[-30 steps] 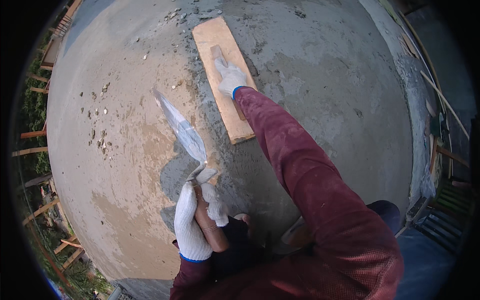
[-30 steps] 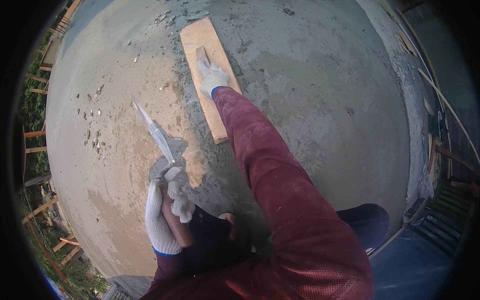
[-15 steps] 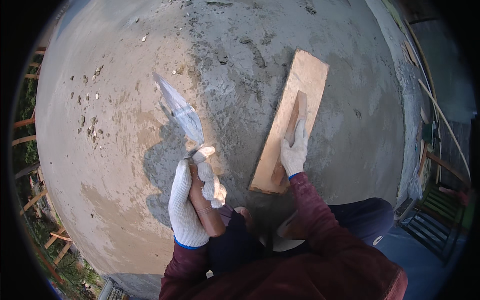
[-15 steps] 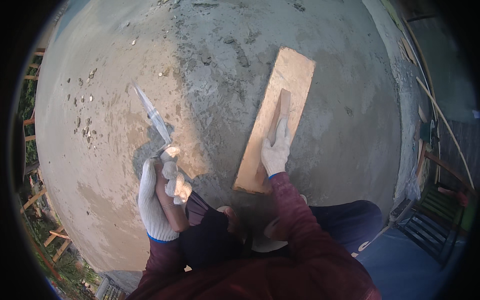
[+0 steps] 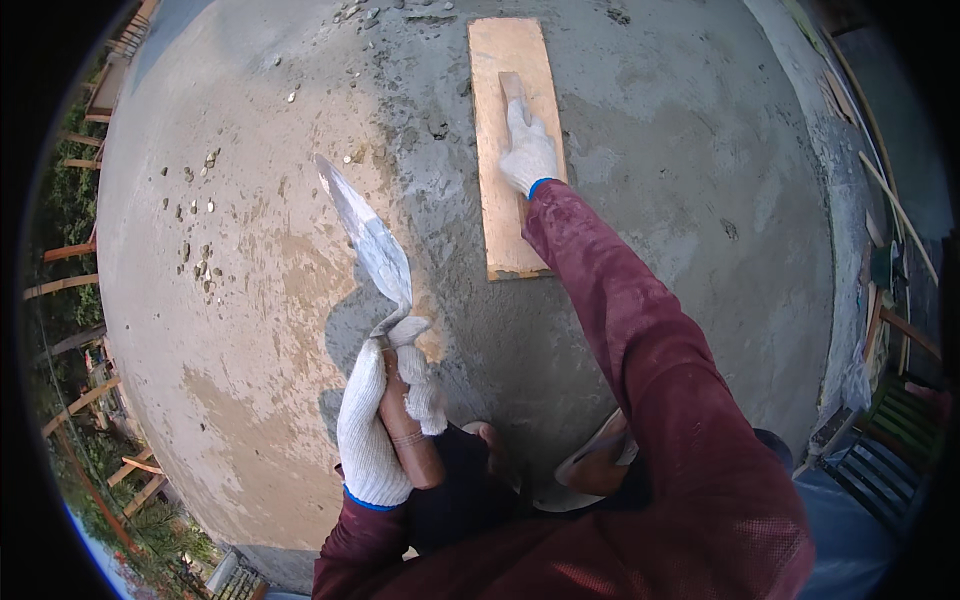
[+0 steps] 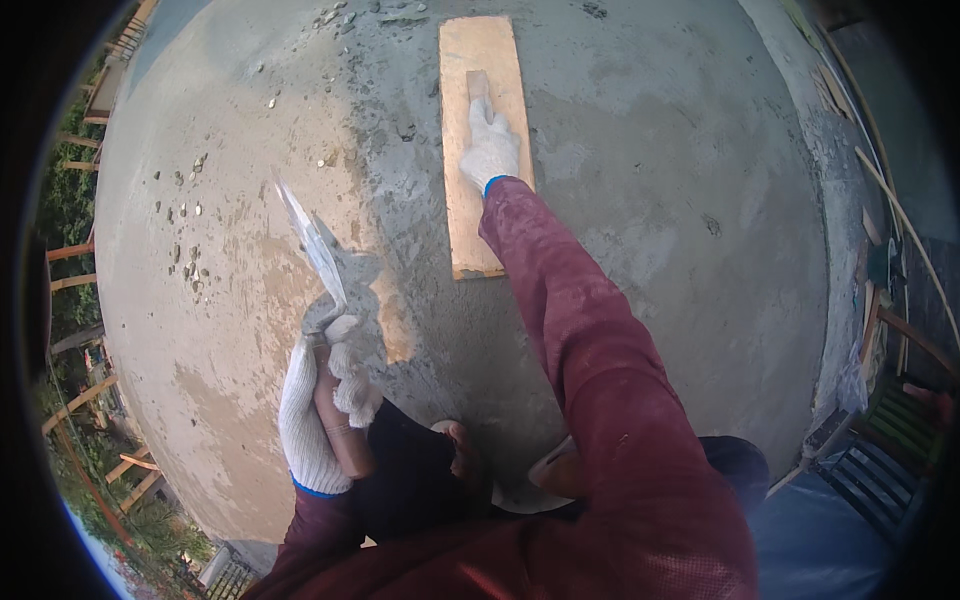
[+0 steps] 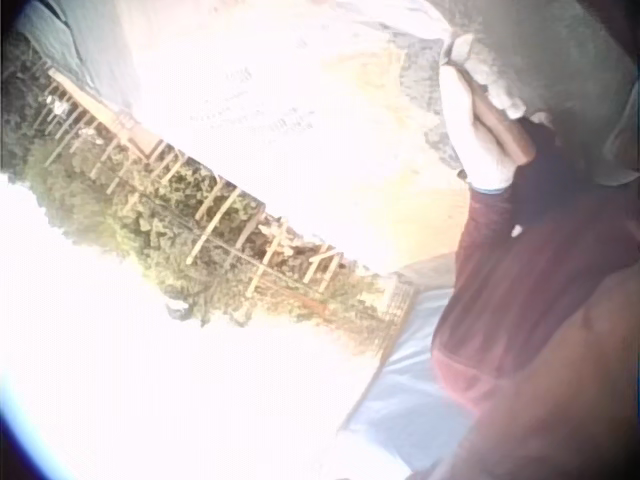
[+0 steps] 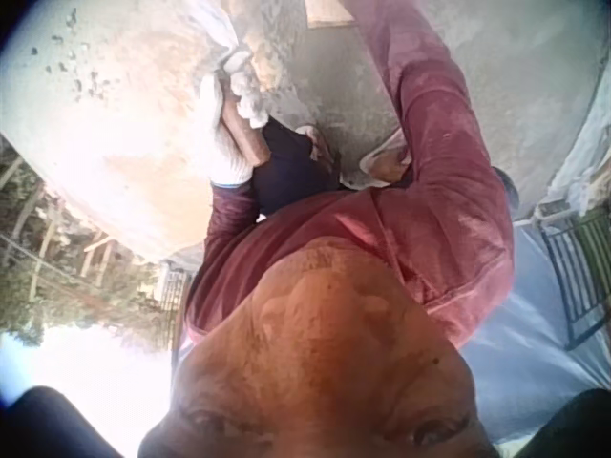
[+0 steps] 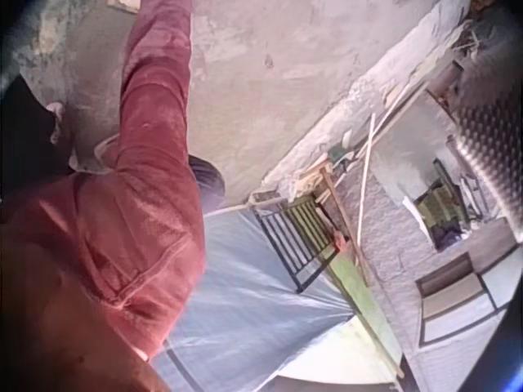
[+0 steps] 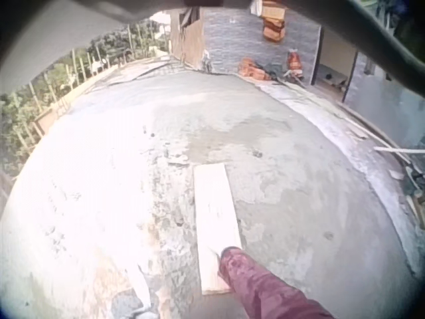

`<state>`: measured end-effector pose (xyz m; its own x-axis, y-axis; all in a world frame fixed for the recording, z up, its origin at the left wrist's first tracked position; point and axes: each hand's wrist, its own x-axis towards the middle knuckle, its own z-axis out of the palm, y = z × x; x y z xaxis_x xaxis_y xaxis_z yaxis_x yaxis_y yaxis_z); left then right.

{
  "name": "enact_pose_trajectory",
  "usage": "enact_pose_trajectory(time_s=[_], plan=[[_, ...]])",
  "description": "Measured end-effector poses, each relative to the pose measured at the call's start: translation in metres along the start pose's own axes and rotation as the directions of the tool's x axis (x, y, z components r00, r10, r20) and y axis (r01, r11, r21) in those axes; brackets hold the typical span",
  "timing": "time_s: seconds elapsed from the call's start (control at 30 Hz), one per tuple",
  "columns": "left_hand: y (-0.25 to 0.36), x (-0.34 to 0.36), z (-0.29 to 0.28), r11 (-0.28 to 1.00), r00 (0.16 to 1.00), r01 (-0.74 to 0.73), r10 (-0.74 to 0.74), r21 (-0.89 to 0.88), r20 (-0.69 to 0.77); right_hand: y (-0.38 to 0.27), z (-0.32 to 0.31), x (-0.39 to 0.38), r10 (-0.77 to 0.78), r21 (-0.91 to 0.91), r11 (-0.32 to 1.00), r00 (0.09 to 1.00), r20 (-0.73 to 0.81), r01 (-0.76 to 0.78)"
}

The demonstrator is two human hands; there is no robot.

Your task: The person uses a wooden float and a trowel to smooth a freshly poured concrete surface. They repeatedly drag the float across the wet concrete to level it and use the trowel to fill small gaps and refine the surface.

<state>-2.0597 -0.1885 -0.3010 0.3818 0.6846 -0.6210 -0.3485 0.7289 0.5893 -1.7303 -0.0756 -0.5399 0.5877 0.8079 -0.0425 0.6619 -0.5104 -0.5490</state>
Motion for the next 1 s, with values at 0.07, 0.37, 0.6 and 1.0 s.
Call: enact_pose_trajectory(time_s=[0.07,0.37,0.6,1.0], plan=[[0.005,0.0,0.016,0.999,0.999,-0.021,0.022,-0.041,0.04,0.003,0.001,-0.058,-0.052,0.044,0.998,0.999,0.014,0.051],[-0.005,-0.027,0.006,0.969,0.984,-0.175,0.165,-0.174,-0.07,0.012,0.011,-0.058,-0.046,-0.005,0.999,0.997,-0.059,0.046],[0.007,-0.016,0.014,0.99,1.0,-0.025,0.027,-0.14,0.011,-0.004,0.03,-0.056,-0.087,0.07,0.994,0.993,0.079,0.082],[0.005,-0.021,0.018,0.988,0.991,-0.119,0.111,-0.102,-0.074,-0.085,0.054,0.023,-0.183,0.051,0.983,0.973,0.138,0.178]])
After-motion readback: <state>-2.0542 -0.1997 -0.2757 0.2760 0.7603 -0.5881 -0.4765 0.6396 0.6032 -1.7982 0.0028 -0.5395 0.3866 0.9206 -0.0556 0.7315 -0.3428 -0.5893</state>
